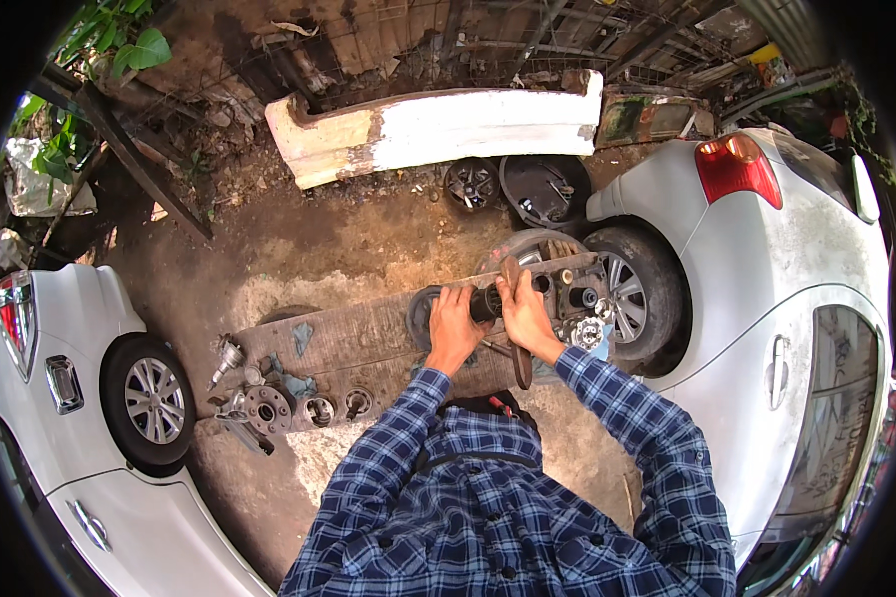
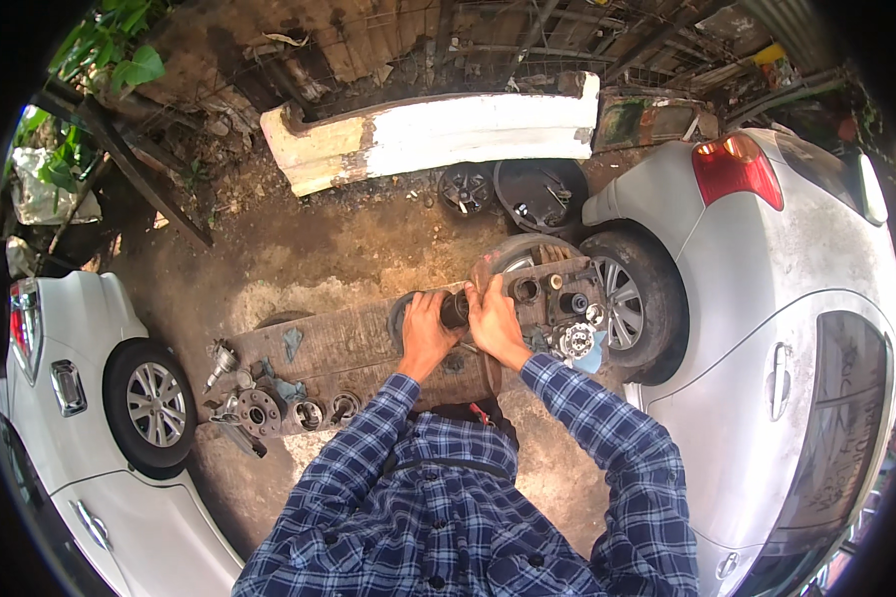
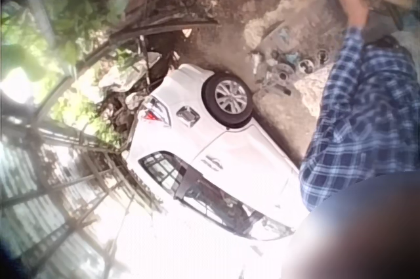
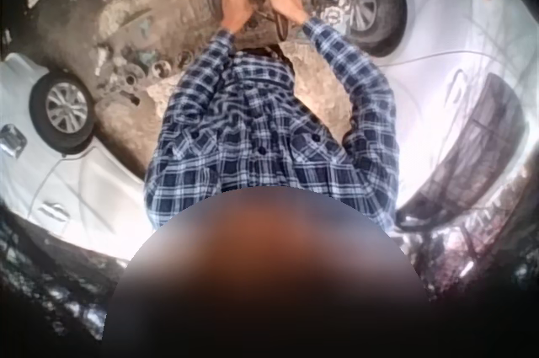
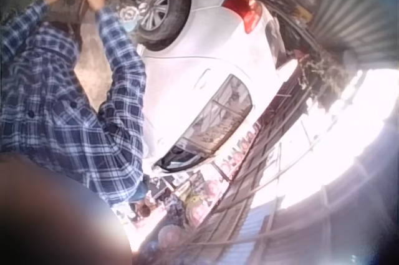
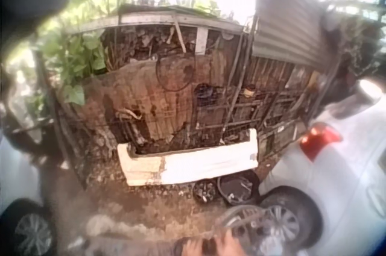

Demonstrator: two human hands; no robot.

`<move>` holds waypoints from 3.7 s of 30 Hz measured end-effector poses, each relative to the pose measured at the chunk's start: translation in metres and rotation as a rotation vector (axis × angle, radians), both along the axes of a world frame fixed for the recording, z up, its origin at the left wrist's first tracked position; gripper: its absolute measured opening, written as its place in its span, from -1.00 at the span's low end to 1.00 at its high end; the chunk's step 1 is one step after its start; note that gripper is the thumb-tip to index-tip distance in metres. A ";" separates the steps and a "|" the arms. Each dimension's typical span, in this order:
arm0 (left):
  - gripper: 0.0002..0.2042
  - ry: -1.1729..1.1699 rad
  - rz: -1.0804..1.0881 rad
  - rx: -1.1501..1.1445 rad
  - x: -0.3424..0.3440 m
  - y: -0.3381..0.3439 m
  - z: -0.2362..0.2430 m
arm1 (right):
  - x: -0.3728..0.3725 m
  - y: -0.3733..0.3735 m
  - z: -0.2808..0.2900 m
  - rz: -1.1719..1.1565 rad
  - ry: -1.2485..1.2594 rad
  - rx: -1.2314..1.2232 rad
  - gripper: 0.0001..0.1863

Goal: The person cleans and assembles a car shock absorber and brake assembly on a wooden workbench. They use a wire brush to scrub the shock absorber body, then fit a rubber boot onto the shaft and attach the brake assembly to the top. The person handles the components by hand and with the brush, placing them on the bench between steps.

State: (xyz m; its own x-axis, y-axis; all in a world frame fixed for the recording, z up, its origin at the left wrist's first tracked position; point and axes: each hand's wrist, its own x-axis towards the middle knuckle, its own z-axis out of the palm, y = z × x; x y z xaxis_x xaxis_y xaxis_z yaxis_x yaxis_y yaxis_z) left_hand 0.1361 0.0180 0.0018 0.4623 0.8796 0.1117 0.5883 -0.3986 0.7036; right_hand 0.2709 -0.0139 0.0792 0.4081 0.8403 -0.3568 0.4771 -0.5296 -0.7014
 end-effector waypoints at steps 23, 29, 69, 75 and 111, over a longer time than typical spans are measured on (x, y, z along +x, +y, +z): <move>-0.44 0.012 0.052 -0.118 -0.023 0.039 0.013 | 0.021 0.008 0.021 0.320 -0.057 0.000 -0.24; -0.43 -0.020 -0.033 -0.074 -0.022 0.031 0.022 | 0.015 0.004 0.041 0.587 -0.330 0.038 -0.41; -0.50 -0.034 0.161 -0.068 -0.015 0.037 0.010 | 0.000 0.020 -0.001 0.532 -0.429 0.164 -0.56; -0.43 -0.061 -0.027 -0.109 -0.037 0.070 0.010 | 0.023 0.029 -0.022 0.779 -0.652 0.361 -0.52; -0.42 -0.075 0.071 -0.180 -0.027 0.083 0.004 | 0.012 0.051 0.011 0.757 -0.565 0.231 -0.53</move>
State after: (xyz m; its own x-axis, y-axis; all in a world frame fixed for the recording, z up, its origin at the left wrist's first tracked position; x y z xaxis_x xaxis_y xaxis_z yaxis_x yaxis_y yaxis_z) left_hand 0.1089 0.1009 0.0062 0.3950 0.9185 -0.0183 0.5538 -0.2222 0.8025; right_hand 0.2830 0.0369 0.0906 -0.2085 0.9757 -0.0674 0.9330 0.1778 -0.3128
